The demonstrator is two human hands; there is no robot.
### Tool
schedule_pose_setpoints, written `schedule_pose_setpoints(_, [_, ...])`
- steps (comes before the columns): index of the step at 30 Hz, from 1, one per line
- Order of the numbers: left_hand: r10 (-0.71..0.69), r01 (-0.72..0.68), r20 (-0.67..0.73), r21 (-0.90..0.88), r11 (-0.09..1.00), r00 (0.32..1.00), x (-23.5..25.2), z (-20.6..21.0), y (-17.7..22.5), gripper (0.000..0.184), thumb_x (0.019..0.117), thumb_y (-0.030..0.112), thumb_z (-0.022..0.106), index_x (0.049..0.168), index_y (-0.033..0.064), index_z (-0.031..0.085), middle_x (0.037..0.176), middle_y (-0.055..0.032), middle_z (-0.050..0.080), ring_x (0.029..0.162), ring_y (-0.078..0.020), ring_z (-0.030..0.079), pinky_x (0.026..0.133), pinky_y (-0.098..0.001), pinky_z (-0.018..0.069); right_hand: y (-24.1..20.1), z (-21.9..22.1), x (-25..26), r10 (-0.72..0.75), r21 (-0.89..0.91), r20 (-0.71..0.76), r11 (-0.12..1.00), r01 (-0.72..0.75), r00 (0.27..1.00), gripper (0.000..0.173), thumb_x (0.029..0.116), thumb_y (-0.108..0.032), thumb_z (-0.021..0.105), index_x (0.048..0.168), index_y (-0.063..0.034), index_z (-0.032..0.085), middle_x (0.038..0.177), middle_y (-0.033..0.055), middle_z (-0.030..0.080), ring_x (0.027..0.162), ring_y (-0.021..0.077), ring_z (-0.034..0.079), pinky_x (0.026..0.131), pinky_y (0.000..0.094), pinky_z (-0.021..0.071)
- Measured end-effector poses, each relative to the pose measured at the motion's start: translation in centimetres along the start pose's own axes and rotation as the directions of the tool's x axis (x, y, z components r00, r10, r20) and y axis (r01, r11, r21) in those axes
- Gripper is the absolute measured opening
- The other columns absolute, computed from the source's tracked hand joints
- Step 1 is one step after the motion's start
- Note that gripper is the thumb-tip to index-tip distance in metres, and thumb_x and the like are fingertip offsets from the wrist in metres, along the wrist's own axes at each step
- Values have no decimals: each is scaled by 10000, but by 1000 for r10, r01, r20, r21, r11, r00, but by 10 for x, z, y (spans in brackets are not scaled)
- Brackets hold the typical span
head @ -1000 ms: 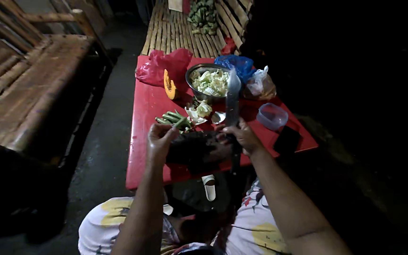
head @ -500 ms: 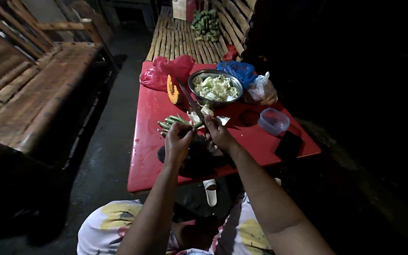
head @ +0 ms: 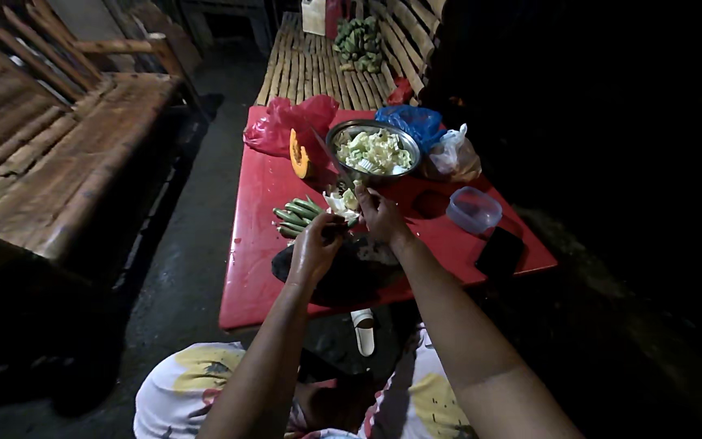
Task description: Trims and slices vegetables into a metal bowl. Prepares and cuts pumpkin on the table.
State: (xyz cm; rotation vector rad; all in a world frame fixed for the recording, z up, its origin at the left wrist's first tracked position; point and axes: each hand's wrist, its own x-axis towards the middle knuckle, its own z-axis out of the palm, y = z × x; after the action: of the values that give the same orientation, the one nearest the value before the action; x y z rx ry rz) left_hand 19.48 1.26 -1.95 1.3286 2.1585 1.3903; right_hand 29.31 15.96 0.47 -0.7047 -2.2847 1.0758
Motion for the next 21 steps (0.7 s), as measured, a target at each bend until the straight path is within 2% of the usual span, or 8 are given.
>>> schedule_pose_setpoints(2, [-80, 77, -7, -224, 972, 997, -1, -1, -5, 311, 1025, 143, 633, 1318, 41, 613, 1202, -118, 698, 1026, -178, 693, 925, -389, 566, -7, -7, 6, 154, 10, 79, 988, -155, 985, 630, 1110, -524, 301, 1221, -28, 673, 860, 149, 679, 661, 242, 634, 659, 454, 551])
schedule_pose_setpoints(4, [-213, 198, 27, -502, 842, 977, 0, -1, -5, 341, 1040, 158, 605, 1370, 72, 585, 1164, -80, 679, 921, -136, 656, 802, -310, 557, -10, -10, 10, 240, 40, 152, 968, -249, 959, 655, 1096, -569, 276, 1369, -57, 581, 827, 167, 651, 580, 245, 606, 581, 424, 548])
schedule_pose_setpoints(7, [-311, 289, 106, -717, 634, 944, 5, -4, -2, 311, 1065, 113, 532, 1374, 83, 561, 1049, -59, 665, 781, -107, 620, 687, -258, 535, -1, -8, 14, 198, 73, 190, 974, -215, 962, 622, 1102, -554, 276, 1479, -119, 512, 846, 159, 657, 531, 218, 584, 522, 387, 532])
schedule_pose_setpoints(10, [-279, 242, 85, -765, 597, 956, 12, -3, -6, 303, 1064, 61, 502, 1360, 59, 572, 1035, -59, 667, 758, -98, 617, 676, -236, 533, -1, -7, 8, 7, 112, 217, 993, -32, 976, 519, 1129, -425, 317, 1494, -118, 521, 970, 166, 699, 671, 232, 608, 643, 443, 526])
schedule_pose_setpoints(12, [-263, 195, 40, -779, 596, 964, 15, 1, -4, 305, 1058, 49, 509, 1355, 57, 578, 1059, -53, 666, 813, -105, 631, 752, -263, 554, -1, 1, -3, -114, 149, 223, 985, 82, 968, 454, 1129, -360, 355, 1500, -145, 506, 955, 140, 683, 702, 225, 610, 646, 432, 527])
schedule_pose_setpoints(14, [-275, 166, -14, -767, 620, 961, 17, 5, 2, 303, 1048, 72, 558, 1348, 63, 594, 1096, -52, 685, 880, -115, 671, 814, -296, 584, -4, 6, -15, -120, 154, 201, 984, 90, 972, 481, 1118, -401, 398, 1542, -183, 456, 1078, 164, 701, 842, 277, 678, 751, 502, 569])
schedule_pose_setpoints(17, [-248, 118, -74, -727, 676, 966, 16, 13, 9, 322, 1032, 80, 593, 1353, 47, 585, 1159, -58, 674, 947, -124, 676, 852, -321, 587, -7, 7, -24, -83, 145, 199, 988, 54, 976, 553, 1116, -420, 392, 1605, -165, 349, 1258, 200, 677, 1065, 337, 691, 919, 570, 548])
schedule_pose_setpoints(21, [-163, 24, -133, -699, 714, 978, 10, 13, 18, 290, 1020, 33, 593, 1310, 21, 600, 1112, -50, 684, 912, -109, 691, 834, -309, 605, -11, 5, -29, -88, 71, 186, 995, 76, 978, 564, 1116, -401, 410, 1598, -115, 349, 1166, 224, 694, 974, 352, 695, 863, 565, 555])
